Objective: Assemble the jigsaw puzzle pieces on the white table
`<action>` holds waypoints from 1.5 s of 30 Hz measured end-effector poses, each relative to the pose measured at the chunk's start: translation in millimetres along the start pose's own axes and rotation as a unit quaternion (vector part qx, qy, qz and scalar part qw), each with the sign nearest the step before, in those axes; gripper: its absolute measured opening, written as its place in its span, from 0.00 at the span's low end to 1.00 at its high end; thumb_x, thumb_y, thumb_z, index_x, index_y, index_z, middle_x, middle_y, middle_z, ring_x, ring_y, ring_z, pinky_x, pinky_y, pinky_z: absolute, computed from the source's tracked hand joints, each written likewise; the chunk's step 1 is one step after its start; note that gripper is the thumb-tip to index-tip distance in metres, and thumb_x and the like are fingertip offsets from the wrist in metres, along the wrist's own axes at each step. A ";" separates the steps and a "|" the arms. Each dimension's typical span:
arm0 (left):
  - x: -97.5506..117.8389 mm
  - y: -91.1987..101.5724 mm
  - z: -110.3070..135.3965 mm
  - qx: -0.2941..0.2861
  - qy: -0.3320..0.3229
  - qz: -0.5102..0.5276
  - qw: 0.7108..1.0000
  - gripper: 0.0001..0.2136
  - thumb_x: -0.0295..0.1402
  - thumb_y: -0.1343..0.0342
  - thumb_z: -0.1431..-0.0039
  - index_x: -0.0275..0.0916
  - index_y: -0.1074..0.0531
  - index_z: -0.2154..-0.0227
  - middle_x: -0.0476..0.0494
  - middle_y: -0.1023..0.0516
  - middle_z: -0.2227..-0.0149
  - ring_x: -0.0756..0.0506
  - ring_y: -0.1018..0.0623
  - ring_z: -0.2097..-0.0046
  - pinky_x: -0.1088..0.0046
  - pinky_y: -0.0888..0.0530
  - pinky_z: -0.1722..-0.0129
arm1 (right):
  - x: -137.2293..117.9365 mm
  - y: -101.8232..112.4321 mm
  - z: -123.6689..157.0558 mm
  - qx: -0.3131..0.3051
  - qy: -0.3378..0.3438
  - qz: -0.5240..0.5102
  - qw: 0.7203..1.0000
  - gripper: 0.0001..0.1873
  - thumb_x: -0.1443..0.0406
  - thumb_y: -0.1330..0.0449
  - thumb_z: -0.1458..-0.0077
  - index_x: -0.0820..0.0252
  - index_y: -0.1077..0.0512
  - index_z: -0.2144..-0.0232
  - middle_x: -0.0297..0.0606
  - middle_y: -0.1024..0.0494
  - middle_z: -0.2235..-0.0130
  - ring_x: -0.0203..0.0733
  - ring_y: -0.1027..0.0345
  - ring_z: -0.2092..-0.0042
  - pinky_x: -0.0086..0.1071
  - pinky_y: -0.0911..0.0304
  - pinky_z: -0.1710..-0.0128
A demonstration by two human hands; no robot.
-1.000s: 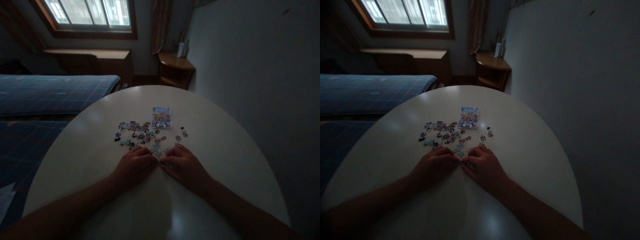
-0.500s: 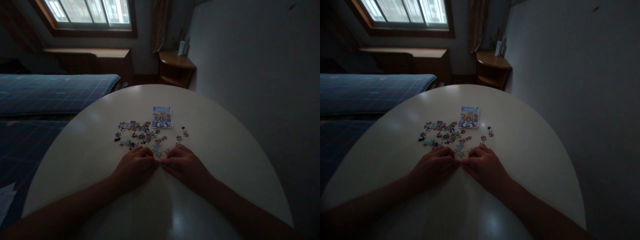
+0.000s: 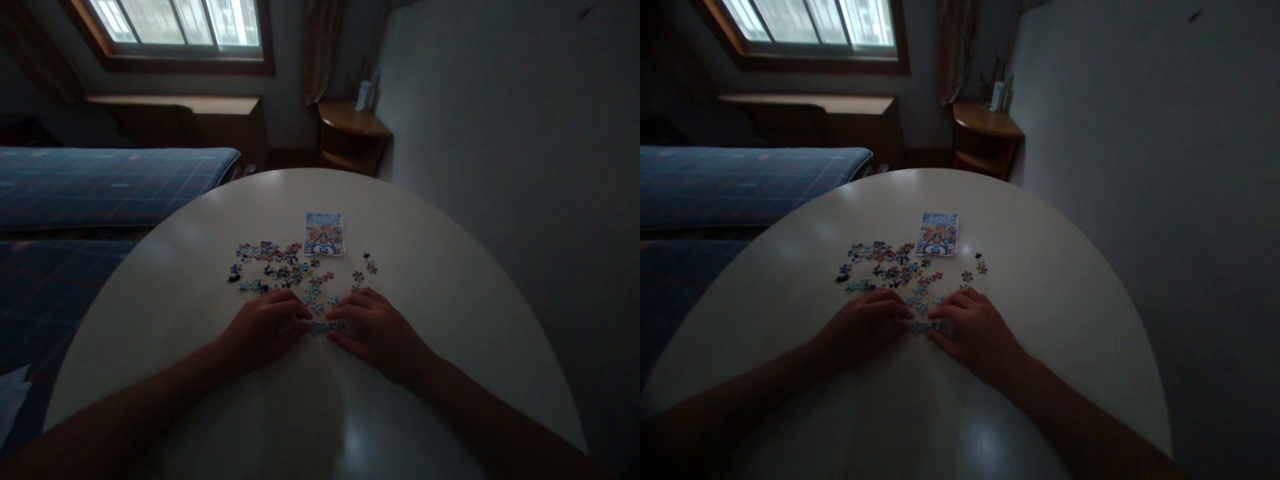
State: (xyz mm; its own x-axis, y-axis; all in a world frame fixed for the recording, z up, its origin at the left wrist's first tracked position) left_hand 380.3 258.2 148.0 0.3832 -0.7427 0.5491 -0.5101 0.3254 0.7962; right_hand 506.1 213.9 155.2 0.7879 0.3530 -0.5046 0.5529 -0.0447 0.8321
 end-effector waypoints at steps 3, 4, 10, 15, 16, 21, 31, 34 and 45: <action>3.5 5.2 1.0 0.010 -0.026 -0.001 1.000 0.05 0.31 0.43 0.40 0.42 0.23 0.63 0.45 0.22 0.64 0.48 0.23 0.63 0.72 0.25 0.62 | 3.0 7.6 0.7 -0.012 0.014 0.009 1.000 0.08 0.63 0.33 0.47 0.54 0.22 0.62 0.39 0.21 0.62 0.46 0.31 0.55 0.42 0.36 0.53; 6.7 6.0 1.1 0.010 -0.043 -0.007 0.999 0.05 0.31 0.43 0.39 0.41 0.23 0.63 0.45 0.22 0.64 0.47 0.23 0.62 0.72 0.25 0.62 | 4.2 9.5 0.9 -0.018 0.018 0.011 1.000 0.07 0.63 0.33 0.47 0.54 0.22 0.62 0.38 0.21 0.62 0.45 0.31 0.56 0.41 0.36 0.53; 24.2 4.8 2.2 0.008 -0.135 -0.071 0.988 0.08 0.33 0.44 0.36 0.45 0.23 0.57 0.46 0.22 0.62 0.48 0.25 0.63 0.70 0.27 0.62 | 5.5 13.8 1.8 -0.025 0.034 0.007 0.999 0.09 0.63 0.32 0.49 0.52 0.22 0.62 0.36 0.21 0.63 0.44 0.30 0.56 0.40 0.37 0.53; 24.9 -1.9 2.6 -0.022 -0.150 -0.085 0.985 0.07 0.32 0.45 0.36 0.47 0.22 0.61 0.46 0.22 0.62 0.47 0.26 0.61 0.70 0.28 0.60 | 5.6 8.3 2.7 -0.036 0.036 0.016 0.999 0.08 0.62 0.32 0.48 0.51 0.21 0.63 0.36 0.21 0.63 0.45 0.30 0.56 0.41 0.38 0.54; 24.4 -2.7 2.5 -0.027 -0.149 -0.081 0.985 0.07 0.31 0.45 0.36 0.46 0.22 0.61 0.46 0.22 0.62 0.47 0.25 0.61 0.70 0.28 0.60 | 5.5 7.5 2.9 -0.039 0.036 0.018 0.998 0.08 0.62 0.32 0.48 0.51 0.21 0.63 0.36 0.21 0.63 0.45 0.30 0.56 0.41 0.38 0.54; 25.2 -2.5 2.9 -0.018 -0.158 -0.086 0.983 0.07 0.31 0.46 0.35 0.46 0.23 0.62 0.47 0.21 0.62 0.48 0.25 0.62 0.71 0.28 0.62 | 6.3 11.3 2.1 -0.035 0.044 0.013 0.998 0.06 0.62 0.33 0.47 0.52 0.21 0.64 0.36 0.21 0.63 0.44 0.30 0.56 0.41 0.37 0.53; 23.5 7.1 -0.5 0.034 -0.147 -0.102 0.983 0.08 0.29 0.47 0.35 0.40 0.26 0.56 0.42 0.21 0.54 0.44 0.24 0.53 0.63 0.26 0.52 | 53.4 52.2 -2.4 0.029 -0.003 0.057 0.998 0.15 0.62 0.32 0.48 0.53 0.24 0.56 0.42 0.22 0.55 0.47 0.30 0.53 0.44 0.35 0.51; 22.2 2.3 0.4 0.018 -0.149 -0.119 0.981 0.09 0.29 0.48 0.35 0.40 0.26 0.54 0.41 0.23 0.50 0.42 0.26 0.49 0.60 0.26 0.50 | 51.0 47.9 -2.1 0.021 0.015 0.046 0.999 0.19 0.63 0.32 0.48 0.53 0.25 0.53 0.42 0.24 0.53 0.47 0.31 0.51 0.44 0.36 0.49; 11.9 7.9 0.2 0.049 -0.131 -0.144 0.980 0.10 0.27 0.50 0.35 0.40 0.26 0.55 0.41 0.22 0.51 0.42 0.26 0.48 0.57 0.26 0.48 | 43.6 25.7 -1.8 -0.019 0.049 0.035 0.998 0.19 0.64 0.35 0.46 0.51 0.26 0.51 0.42 0.26 0.50 0.47 0.35 0.47 0.46 0.41 0.45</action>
Point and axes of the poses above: each hand's wrist, its own z-axis away from the middle knuckle, its own y-axis out of the back of the hand, x = y × z, the point moved 10 cm from there along -z, towards the middle knuckle
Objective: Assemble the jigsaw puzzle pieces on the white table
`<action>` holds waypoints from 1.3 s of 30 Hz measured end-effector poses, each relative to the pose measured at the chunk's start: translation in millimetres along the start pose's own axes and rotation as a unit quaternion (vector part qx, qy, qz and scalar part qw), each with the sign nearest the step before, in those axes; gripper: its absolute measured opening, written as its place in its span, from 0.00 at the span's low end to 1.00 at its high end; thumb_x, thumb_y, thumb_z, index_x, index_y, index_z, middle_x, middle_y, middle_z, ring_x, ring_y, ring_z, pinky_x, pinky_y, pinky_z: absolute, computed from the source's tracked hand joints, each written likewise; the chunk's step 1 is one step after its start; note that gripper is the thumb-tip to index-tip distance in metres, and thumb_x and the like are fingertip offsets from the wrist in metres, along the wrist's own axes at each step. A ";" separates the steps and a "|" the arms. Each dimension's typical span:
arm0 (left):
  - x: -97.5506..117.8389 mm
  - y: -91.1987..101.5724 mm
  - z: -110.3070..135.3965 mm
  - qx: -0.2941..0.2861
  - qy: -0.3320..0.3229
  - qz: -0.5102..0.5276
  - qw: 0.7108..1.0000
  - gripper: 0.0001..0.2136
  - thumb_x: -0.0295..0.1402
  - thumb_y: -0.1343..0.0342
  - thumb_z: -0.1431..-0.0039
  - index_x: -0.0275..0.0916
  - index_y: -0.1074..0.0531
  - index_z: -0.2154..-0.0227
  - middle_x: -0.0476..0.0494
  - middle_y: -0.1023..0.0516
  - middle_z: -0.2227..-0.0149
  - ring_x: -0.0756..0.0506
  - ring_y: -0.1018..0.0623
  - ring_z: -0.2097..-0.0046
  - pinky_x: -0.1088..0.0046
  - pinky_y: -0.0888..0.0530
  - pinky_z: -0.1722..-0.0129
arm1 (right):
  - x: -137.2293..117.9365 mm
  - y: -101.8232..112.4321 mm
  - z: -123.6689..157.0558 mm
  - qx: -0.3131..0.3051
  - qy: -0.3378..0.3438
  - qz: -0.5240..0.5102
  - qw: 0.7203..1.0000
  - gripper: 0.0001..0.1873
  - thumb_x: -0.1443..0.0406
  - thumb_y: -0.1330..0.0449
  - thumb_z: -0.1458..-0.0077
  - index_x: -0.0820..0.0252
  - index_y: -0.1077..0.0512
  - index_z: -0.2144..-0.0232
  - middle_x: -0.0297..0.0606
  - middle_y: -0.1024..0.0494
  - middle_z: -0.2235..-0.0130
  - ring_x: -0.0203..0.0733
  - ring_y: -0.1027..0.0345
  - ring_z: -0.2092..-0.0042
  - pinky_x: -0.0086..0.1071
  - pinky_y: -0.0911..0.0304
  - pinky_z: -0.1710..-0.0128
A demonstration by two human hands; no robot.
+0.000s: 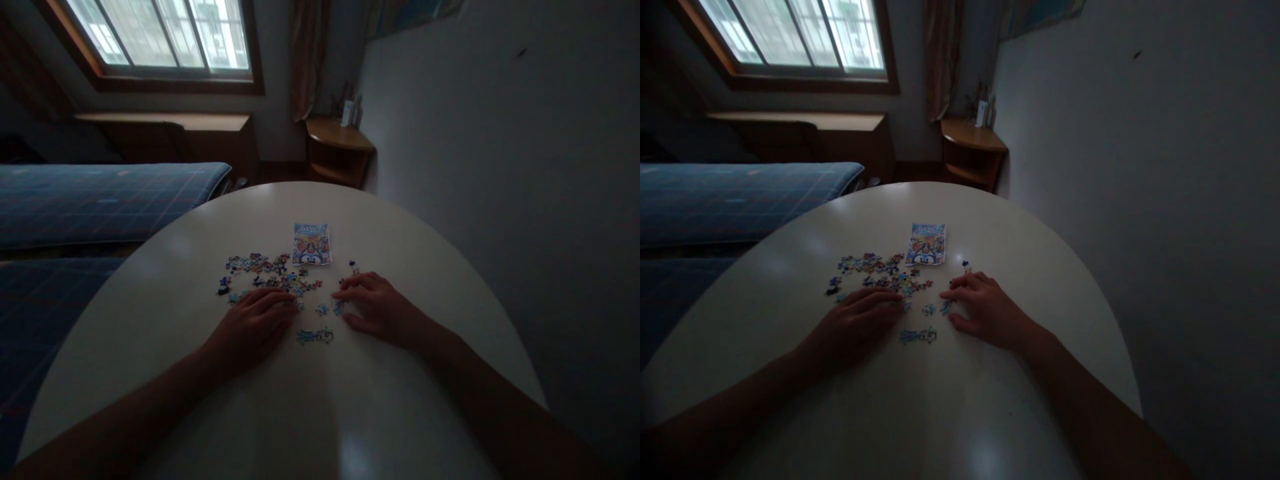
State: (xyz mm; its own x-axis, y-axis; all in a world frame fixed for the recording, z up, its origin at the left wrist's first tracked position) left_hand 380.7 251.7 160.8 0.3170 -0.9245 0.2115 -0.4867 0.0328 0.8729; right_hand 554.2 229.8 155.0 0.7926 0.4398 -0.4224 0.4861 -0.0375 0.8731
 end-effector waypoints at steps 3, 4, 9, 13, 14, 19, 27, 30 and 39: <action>11.3 1.7 -1.9 -0.004 -0.024 0.016 1.000 0.08 0.27 0.48 0.36 0.40 0.27 0.57 0.42 0.21 0.53 0.43 0.25 0.51 0.60 0.27 0.49 | -1.8 -1.2 -1.4 0.011 0.005 0.003 1.000 0.15 0.67 0.37 0.45 0.52 0.24 0.54 0.41 0.26 0.50 0.46 0.35 0.48 0.45 0.41 0.45; 15.3 2.3 -2.5 -0.006 -0.032 0.021 0.999 0.07 0.27 0.47 0.37 0.40 0.27 0.57 0.43 0.21 0.55 0.44 0.25 0.53 0.61 0.27 0.51 | -1.9 -1.1 -2.0 0.017 0.005 0.004 1.000 0.12 0.67 0.37 0.45 0.53 0.24 0.57 0.41 0.25 0.51 0.46 0.34 0.48 0.45 0.41 0.45; 23.0 7.7 -5.0 0.006 -0.051 0.041 0.998 0.05 0.27 0.46 0.37 0.40 0.26 0.61 0.46 0.21 0.61 0.47 0.25 0.60 0.67 0.27 0.57 | -1.9 -1.8 -4.5 0.036 0.009 0.005 0.999 0.04 0.65 0.36 0.45 0.55 0.25 0.64 0.41 0.25 0.53 0.46 0.34 0.49 0.43 0.40 0.46; 17.5 9.1 -5.4 0.015 -0.042 0.038 0.998 0.05 0.26 0.46 0.37 0.40 0.26 0.62 0.46 0.20 0.62 0.47 0.25 0.60 0.68 0.27 0.58 | 0.1 -1.6 -3.9 0.023 0.002 0.006 1.000 0.07 0.62 0.36 0.44 0.55 0.25 0.62 0.41 0.25 0.52 0.47 0.34 0.48 0.45 0.41 0.46; 15.8 9.3 -5.3 0.016 -0.038 0.036 0.998 0.05 0.26 0.46 0.37 0.39 0.26 0.63 0.46 0.20 0.62 0.46 0.24 0.60 0.68 0.27 0.58 | 0.5 -1.4 -3.4 0.019 0.000 0.006 1.000 0.08 0.61 0.35 0.44 0.55 0.26 0.61 0.42 0.25 0.51 0.47 0.34 0.48 0.45 0.41 0.46; 13.5 10.9 -3.8 0.021 -0.037 0.035 0.998 0.05 0.27 0.46 0.37 0.39 0.26 0.63 0.44 0.20 0.62 0.47 0.24 0.60 0.68 0.26 0.58 | 1.5 0.4 -0.8 0.008 -0.001 -0.003 1.000 0.11 0.60 0.35 0.45 0.53 0.25 0.59 0.41 0.25 0.50 0.48 0.36 0.46 0.46 0.42 0.45; 26.4 -3.3 0.2 -0.042 -0.083 0.052 0.994 0.12 0.27 0.47 0.37 0.40 0.28 0.52 0.42 0.22 0.52 0.44 0.25 0.50 0.62 0.26 0.49 | 3.0 0.3 -0.4 0.011 -0.005 -0.005 1.000 0.11 0.62 0.34 0.46 0.52 0.24 0.59 0.39 0.25 0.51 0.47 0.35 0.46 0.45 0.43 0.45; 27.8 -5.4 0.5 -0.055 -0.089 0.057 0.993 0.12 0.27 0.48 0.37 0.40 0.28 0.51 0.41 0.22 0.52 0.43 0.25 0.49 0.62 0.26 0.49 | 2.4 0.7 -0.1 0.011 -0.007 -0.001 1.000 0.11 0.62 0.34 0.46 0.52 0.24 0.59 0.39 0.24 0.51 0.47 0.35 0.46 0.45 0.43 0.45; 31.9 -12.1 1.8 -0.082 -0.101 0.068 0.989 0.12 0.27 0.49 0.36 0.40 0.28 0.51 0.41 0.23 0.51 0.44 0.26 0.50 0.63 0.28 0.48 | 0.2 3.0 -1.0 0.030 -0.017 0.032 0.999 0.07 0.63 0.32 0.48 0.51 0.21 0.64 0.38 0.23 0.54 0.47 0.33 0.48 0.45 0.40 0.48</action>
Point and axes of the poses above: each hand's wrist, its own z-axis away from the middle knuckle, its own y-axis out of the back of the hand, x = y × z, the point moved 10 cm from there along -z, towards the middle knuckle
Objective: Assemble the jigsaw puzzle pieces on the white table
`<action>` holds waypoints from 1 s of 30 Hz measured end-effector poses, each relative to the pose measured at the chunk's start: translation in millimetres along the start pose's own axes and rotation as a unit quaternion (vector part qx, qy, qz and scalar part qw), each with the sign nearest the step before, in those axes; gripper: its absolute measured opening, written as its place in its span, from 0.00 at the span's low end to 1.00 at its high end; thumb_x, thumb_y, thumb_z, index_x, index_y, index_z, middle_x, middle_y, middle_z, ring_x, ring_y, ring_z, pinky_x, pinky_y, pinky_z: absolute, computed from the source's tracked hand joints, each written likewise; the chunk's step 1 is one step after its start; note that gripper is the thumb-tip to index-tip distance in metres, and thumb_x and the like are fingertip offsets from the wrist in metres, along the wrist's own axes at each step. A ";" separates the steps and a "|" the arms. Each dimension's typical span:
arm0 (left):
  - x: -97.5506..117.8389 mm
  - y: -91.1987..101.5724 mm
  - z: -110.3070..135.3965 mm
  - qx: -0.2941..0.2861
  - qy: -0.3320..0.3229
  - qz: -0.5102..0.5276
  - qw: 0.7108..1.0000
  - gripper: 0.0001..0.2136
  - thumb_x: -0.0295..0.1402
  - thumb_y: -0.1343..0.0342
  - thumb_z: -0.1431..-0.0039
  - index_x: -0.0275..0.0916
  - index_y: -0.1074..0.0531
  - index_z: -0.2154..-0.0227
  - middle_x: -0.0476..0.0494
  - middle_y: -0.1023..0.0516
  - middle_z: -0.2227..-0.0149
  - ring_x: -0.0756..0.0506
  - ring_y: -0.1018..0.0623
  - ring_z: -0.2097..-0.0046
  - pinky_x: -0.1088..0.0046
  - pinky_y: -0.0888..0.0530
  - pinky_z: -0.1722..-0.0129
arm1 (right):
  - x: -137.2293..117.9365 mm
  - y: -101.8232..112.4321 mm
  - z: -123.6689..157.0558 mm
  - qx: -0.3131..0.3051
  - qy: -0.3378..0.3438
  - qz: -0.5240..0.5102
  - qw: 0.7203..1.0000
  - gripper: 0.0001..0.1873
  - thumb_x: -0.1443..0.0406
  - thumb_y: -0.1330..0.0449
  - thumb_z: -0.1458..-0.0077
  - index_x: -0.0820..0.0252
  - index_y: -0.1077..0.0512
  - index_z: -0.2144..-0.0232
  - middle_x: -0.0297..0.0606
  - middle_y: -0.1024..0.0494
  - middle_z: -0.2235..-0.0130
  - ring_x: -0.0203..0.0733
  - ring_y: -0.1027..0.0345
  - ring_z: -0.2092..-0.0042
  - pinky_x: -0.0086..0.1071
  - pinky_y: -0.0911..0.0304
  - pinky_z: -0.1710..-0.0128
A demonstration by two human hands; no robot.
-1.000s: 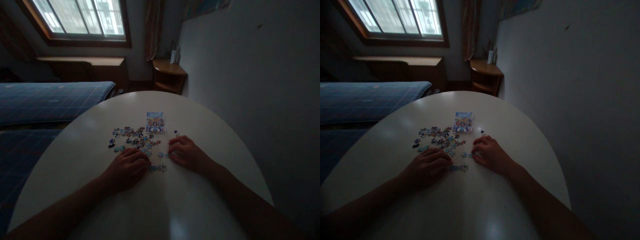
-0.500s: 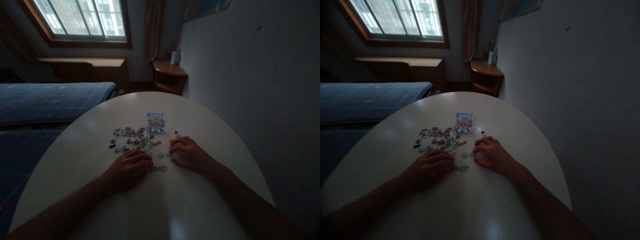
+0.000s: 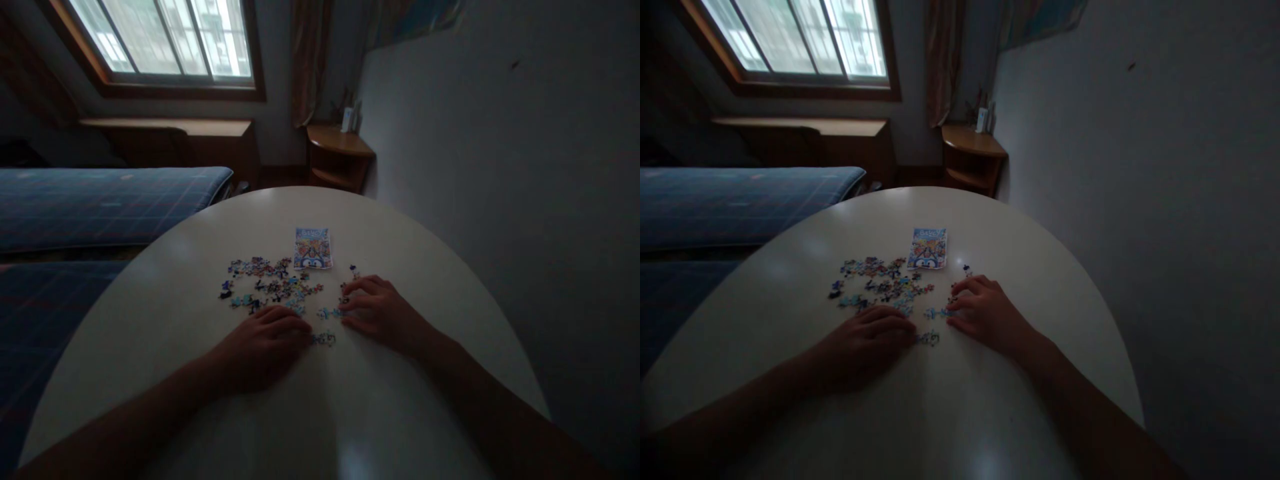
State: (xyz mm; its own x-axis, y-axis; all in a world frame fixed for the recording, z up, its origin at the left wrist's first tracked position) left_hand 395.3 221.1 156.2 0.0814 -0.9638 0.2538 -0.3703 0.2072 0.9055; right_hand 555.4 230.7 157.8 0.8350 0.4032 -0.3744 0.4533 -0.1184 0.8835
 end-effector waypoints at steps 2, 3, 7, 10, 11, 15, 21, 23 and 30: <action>-0.2 -1.0 -1.3 -0.003 0.005 0.000 1.000 0.13 0.27 0.49 0.36 0.40 0.28 0.51 0.41 0.23 0.51 0.44 0.26 0.50 0.63 0.28 0.48 | -0.9 -0.2 -1.0 0.002 -0.003 0.009 1.000 0.05 0.63 0.32 0.48 0.51 0.21 0.65 0.38 0.22 0.55 0.47 0.32 0.49 0.45 0.39 0.49; 0.3 -1.6 -2.2 -0.006 0.005 -0.002 1.000 0.13 0.27 0.49 0.36 0.40 0.28 0.51 0.41 0.23 0.51 0.43 0.26 0.49 0.63 0.28 0.48 | -1.6 -0.1 -1.5 0.004 -0.004 0.013 1.000 0.04 0.64 0.32 0.48 0.51 0.21 0.66 0.38 0.22 0.56 0.47 0.32 0.49 0.45 0.39 0.50; 3.8 -0.7 -5.1 -0.010 -0.007 -0.002 1.000 0.14 0.27 0.50 0.36 0.40 0.29 0.49 0.41 0.23 0.50 0.43 0.27 0.49 0.62 0.29 0.47 | -2.8 -0.3 -3.0 0.008 -0.016 0.011 1.000 0.05 0.66 0.33 0.48 0.51 0.21 0.67 0.37 0.21 0.57 0.47 0.32 0.49 0.45 0.38 0.49; 2.4 -1.4 -4.7 -0.012 -0.001 -0.001 1.000 0.15 0.27 0.51 0.35 0.39 0.30 0.47 0.41 0.23 0.50 0.43 0.27 0.48 0.61 0.29 0.46 | -1.0 -2.6 -3.7 0.001 -0.032 -0.003 0.999 0.05 0.67 0.33 0.48 0.52 0.22 0.67 0.38 0.21 0.56 0.48 0.32 0.49 0.46 0.39 0.49; 1.5 -1.4 -4.3 -0.010 0.002 -0.004 1.000 0.15 0.27 0.51 0.35 0.39 0.30 0.47 0.41 0.23 0.49 0.43 0.27 0.48 0.61 0.29 0.46 | -0.3 -3.6 -3.8 -0.002 -0.037 -0.005 0.999 0.05 0.67 0.33 0.48 0.53 0.22 0.67 0.38 0.22 0.56 0.48 0.33 0.49 0.46 0.39 0.48; -3.0 3.1 -3.1 0.022 0.016 -0.015 1.000 0.13 0.27 0.51 0.34 0.39 0.30 0.49 0.41 0.22 0.51 0.44 0.26 0.49 0.62 0.27 0.49 | 0.1 -4.6 -3.9 -0.002 -0.038 -0.012 0.999 0.06 0.67 0.34 0.49 0.55 0.23 0.66 0.40 0.22 0.55 0.48 0.33 0.49 0.47 0.39 0.48; -7.9 9.7 -3.6 0.065 0.027 -0.023 0.997 0.10 0.26 0.50 0.35 0.39 0.29 0.53 0.41 0.21 0.55 0.44 0.25 0.52 0.63 0.26 0.52 | -5.0 -2.3 -4.7 0.000 -0.014 -0.021 1.000 0.04 0.67 0.35 0.48 0.55 0.24 0.67 0.40 0.22 0.56 0.49 0.33 0.49 0.47 0.39 0.49; -9.3 10.4 -3.2 0.073 0.033 -0.026 0.996 0.09 0.26 0.49 0.35 0.39 0.29 0.54 0.42 0.21 0.55 0.44 0.25 0.53 0.63 0.26 0.52 | -6.2 -1.3 -4.8 0.003 -0.007 -0.024 1.000 0.04 0.67 0.35 0.48 0.55 0.24 0.67 0.40 0.21 0.57 0.48 0.33 0.49 0.46 0.39 0.49; -10.1 12.8 -2.0 0.087 0.040 -0.044 0.994 0.09 0.27 0.49 0.35 0.39 0.28 0.55 0.41 0.20 0.57 0.44 0.23 0.55 0.62 0.25 0.55 | -3.2 -4.1 -3.4 -0.004 -0.025 -0.034 0.999 0.06 0.68 0.35 0.49 0.54 0.24 0.66 0.39 0.20 0.61 0.50 0.34 0.49 0.46 0.38 0.49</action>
Point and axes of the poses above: each hand's wrist, its own z-axis away from the middle knuckle, its own y-axis out of the back of the hand, x = y × z, the point moved 10 cm from there along -z, towards the middle knuckle
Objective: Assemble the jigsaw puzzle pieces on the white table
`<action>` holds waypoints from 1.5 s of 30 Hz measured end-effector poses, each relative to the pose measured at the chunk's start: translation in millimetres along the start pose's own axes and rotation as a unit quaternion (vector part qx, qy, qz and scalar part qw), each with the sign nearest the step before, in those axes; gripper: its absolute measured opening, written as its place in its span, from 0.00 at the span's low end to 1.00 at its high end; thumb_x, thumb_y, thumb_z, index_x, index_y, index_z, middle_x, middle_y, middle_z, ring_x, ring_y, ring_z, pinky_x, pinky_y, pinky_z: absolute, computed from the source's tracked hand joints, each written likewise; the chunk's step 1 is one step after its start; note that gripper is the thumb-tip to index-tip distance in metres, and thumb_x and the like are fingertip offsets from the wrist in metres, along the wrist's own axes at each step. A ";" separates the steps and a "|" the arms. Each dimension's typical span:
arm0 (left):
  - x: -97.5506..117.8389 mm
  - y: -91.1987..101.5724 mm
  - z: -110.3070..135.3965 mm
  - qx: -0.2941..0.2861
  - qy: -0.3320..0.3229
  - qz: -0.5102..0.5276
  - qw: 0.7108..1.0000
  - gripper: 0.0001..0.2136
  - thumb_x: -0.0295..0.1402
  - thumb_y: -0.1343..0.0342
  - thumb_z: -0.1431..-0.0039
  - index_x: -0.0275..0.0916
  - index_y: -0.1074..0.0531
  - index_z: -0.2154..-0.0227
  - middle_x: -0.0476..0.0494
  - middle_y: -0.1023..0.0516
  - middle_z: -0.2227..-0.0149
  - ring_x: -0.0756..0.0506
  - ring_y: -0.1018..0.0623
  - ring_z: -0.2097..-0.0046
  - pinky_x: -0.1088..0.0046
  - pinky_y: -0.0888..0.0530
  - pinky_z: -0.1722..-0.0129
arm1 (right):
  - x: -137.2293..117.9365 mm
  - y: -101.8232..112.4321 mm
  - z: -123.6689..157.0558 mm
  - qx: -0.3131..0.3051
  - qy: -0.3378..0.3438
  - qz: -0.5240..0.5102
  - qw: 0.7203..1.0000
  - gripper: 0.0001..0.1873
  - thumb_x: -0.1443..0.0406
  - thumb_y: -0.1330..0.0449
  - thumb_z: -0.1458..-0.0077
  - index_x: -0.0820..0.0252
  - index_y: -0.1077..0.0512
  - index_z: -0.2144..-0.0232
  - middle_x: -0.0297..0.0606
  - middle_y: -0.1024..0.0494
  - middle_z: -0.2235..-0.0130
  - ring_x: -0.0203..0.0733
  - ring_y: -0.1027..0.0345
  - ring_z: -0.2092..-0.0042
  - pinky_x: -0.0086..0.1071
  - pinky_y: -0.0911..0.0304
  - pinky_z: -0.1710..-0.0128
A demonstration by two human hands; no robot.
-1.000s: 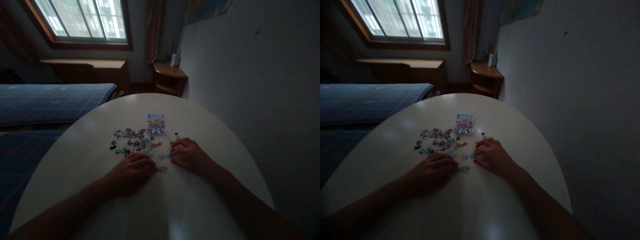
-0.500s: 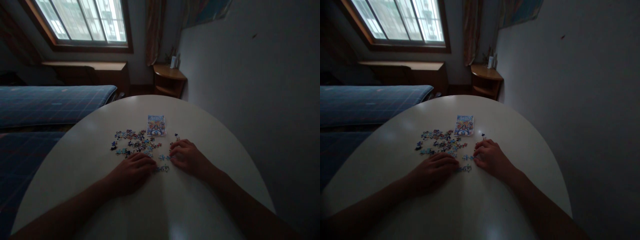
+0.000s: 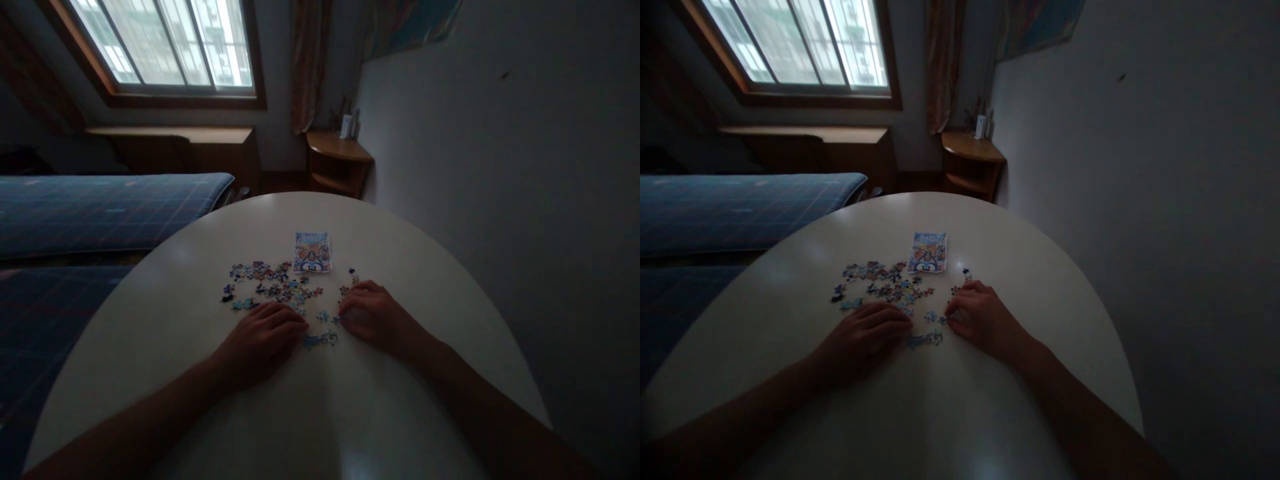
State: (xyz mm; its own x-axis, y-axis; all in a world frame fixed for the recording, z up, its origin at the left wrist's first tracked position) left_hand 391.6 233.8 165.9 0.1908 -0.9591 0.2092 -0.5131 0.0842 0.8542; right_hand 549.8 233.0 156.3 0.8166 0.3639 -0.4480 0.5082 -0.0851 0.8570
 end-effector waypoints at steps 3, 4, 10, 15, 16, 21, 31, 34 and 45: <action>-2.4 1.4 0.0 0.011 0.008 -0.005 1.000 0.08 0.28 0.49 0.35 0.39 0.27 0.56 0.42 0.20 0.58 0.45 0.23 0.56 0.63 0.25 0.55 | 2.5 -0.6 0.6 0.001 -0.015 -0.008 1.000 0.07 0.69 0.34 0.49 0.54 0.24 0.67 0.37 0.20 0.62 0.50 0.33 0.49 0.45 0.37 0.50; -3.0 1.7 -0.1 0.013 0.010 -0.007 1.000 0.08 0.28 0.49 0.35 0.39 0.27 0.56 0.42 0.20 0.59 0.45 0.23 0.56 0.63 0.25 0.55 | 2.6 -0.4 0.7 0.001 -0.016 -0.012 1.000 0.07 0.70 0.34 0.49 0.54 0.24 0.67 0.37 0.20 0.63 0.49 0.33 0.50 0.45 0.37 0.50; -4.9 2.7 0.0 0.016 0.015 -0.009 1.000 0.08 0.28 0.49 0.35 0.39 0.26 0.56 0.41 0.20 0.59 0.45 0.23 0.57 0.63 0.24 0.55 | 1.5 0.3 0.6 0.003 -0.009 -0.020 1.000 0.05 0.69 0.35 0.48 0.53 0.24 0.68 0.36 0.20 0.66 0.48 0.31 0.53 0.43 0.35 0.52; -5.3 2.6 0.3 0.014 0.017 -0.010 1.000 0.08 0.29 0.48 0.35 0.39 0.26 0.57 0.42 0.20 0.59 0.44 0.23 0.57 0.63 0.24 0.56 | 1.2 -0.7 1.0 0.002 0.000 -0.021 1.000 0.05 0.69 0.36 0.46 0.54 0.24 0.67 0.36 0.20 0.66 0.46 0.30 0.55 0.42 0.35 0.52; -5.5 2.2 0.4 0.014 0.017 -0.012 1.000 0.08 0.29 0.48 0.35 0.39 0.26 0.57 0.42 0.20 0.59 0.44 0.23 0.57 0.63 0.24 0.56 | 0.9 -0.6 1.1 0.002 0.001 -0.023 1.000 0.05 0.69 0.36 0.46 0.54 0.23 0.67 0.36 0.20 0.66 0.46 0.30 0.54 0.42 0.35 0.52; -6.4 2.3 0.5 0.021 0.019 -0.019 0.999 0.08 0.29 0.48 0.35 0.40 0.26 0.57 0.42 0.20 0.60 0.45 0.23 0.57 0.63 0.24 0.55 | -0.1 -0.1 1.0 0.002 0.001 -0.034 0.999 0.06 0.70 0.37 0.46 0.54 0.23 0.65 0.37 0.19 0.65 0.46 0.30 0.54 0.41 0.34 0.52; -10.0 3.0 0.9 0.025 0.028 -0.025 0.999 0.08 0.29 0.49 0.35 0.40 0.26 0.58 0.42 0.20 0.60 0.45 0.23 0.57 0.64 0.23 0.56 | 6.6 2.5 0.2 0.014 -0.030 -0.044 0.999 0.09 0.71 0.37 0.47 0.54 0.24 0.63 0.37 0.19 0.64 0.44 0.28 0.56 0.40 0.33 0.53; -12.2 -0.4 2.5 0.014 0.031 -0.020 0.999 0.09 0.29 0.49 0.35 0.40 0.26 0.56 0.42 0.20 0.59 0.45 0.23 0.56 0.64 0.23 0.55 | 11.7 5.7 1.1 0.032 -0.057 -0.070 0.995 0.09 0.71 0.37 0.47 0.55 0.26 0.62 0.37 0.19 0.64 0.43 0.27 0.55 0.40 0.33 0.52; -11.6 8.3 0.0 0.084 0.073 0.006 0.994 0.12 0.32 0.44 0.36 0.40 0.30 0.51 0.43 0.19 0.60 0.44 0.22 0.58 0.64 0.22 0.58 | -3.5 -13.5 9.0 0.033 -0.189 -0.296 0.936 0.15 0.61 0.35 0.46 0.55 0.28 0.56 0.36 0.18 0.65 0.44 0.22 0.61 0.39 0.30 0.57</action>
State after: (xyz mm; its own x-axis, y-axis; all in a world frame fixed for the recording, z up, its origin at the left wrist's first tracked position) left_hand 385.1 245.7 170.5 0.2965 -0.9080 0.2960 -0.6467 0.0372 0.7618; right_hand 542.6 224.5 144.0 0.4180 0.0131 -0.9084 0.9081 -0.0340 0.4174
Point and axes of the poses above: each hand's wrist, its own z-axis away from the middle knuckle, its own y-axis out of the back of the hand, x = y × z, the point moved 10 cm from there along -z, towards the middle knuckle
